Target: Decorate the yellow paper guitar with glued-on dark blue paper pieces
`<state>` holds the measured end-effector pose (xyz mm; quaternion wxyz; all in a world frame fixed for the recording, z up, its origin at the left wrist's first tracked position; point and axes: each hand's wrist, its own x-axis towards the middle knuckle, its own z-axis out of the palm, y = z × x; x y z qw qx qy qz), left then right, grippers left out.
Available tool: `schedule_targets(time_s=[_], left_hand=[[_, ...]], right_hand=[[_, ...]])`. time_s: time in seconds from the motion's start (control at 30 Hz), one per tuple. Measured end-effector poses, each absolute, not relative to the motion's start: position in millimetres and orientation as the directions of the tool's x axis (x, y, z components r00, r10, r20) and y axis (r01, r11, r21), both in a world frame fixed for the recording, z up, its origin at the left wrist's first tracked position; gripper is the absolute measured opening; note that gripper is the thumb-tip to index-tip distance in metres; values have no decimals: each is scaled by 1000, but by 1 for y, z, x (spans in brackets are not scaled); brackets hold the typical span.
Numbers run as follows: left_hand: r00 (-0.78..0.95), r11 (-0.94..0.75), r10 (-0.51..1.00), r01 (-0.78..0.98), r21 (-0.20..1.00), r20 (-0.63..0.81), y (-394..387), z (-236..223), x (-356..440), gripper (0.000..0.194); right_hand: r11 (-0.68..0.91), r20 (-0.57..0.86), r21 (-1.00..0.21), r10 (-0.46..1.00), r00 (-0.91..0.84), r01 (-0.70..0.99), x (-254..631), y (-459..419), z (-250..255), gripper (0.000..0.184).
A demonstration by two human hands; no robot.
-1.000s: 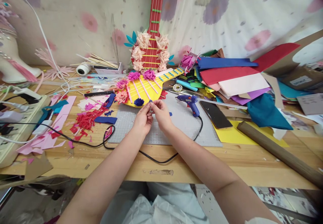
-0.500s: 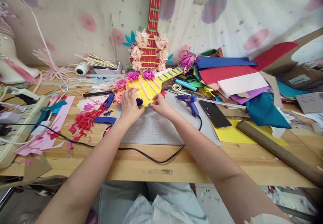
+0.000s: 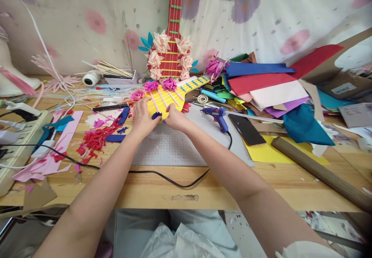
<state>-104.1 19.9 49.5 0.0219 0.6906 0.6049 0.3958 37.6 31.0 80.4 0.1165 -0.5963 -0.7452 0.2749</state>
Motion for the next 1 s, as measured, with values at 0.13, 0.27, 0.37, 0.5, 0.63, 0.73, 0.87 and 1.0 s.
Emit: schedule_targets(time_s=[0.13,0.27,0.37,0.5,0.63,0.73,0.87,1.0], left_hand=[[-59,-256,856,814,522,513,22,48,-106,67],[-53,-260,859,812,523,509,23,46,-107,66],[-58,-246,867,813,527,494,23,45,-108,66],[-58,-237,874,817,527,483,22,46,-109,66],[-61,-237,870,819,522,490,20,47,-110,64],[-69,-230,870,819,525,489,20,46,-110,64],[-73,-233,866,818,527,495,20,46,-111,63],[8,-303,855,819,488,518,13,49,-111,65]], right_hand=[[106,-202,-514,949,-241,851,32,32,90,35],[97,-231,-485,944,-234,869,28,37,95,37],[94,-240,-491,941,-238,866,27,41,95,38],[103,-222,-504,944,-244,858,27,44,91,38],[106,-195,-587,944,-267,802,31,48,83,35],[37,-204,-726,942,-268,686,35,51,75,31],[-96,-245,-861,939,-242,500,39,53,67,32],[-136,-243,-913,938,-246,384,40,50,65,34]])
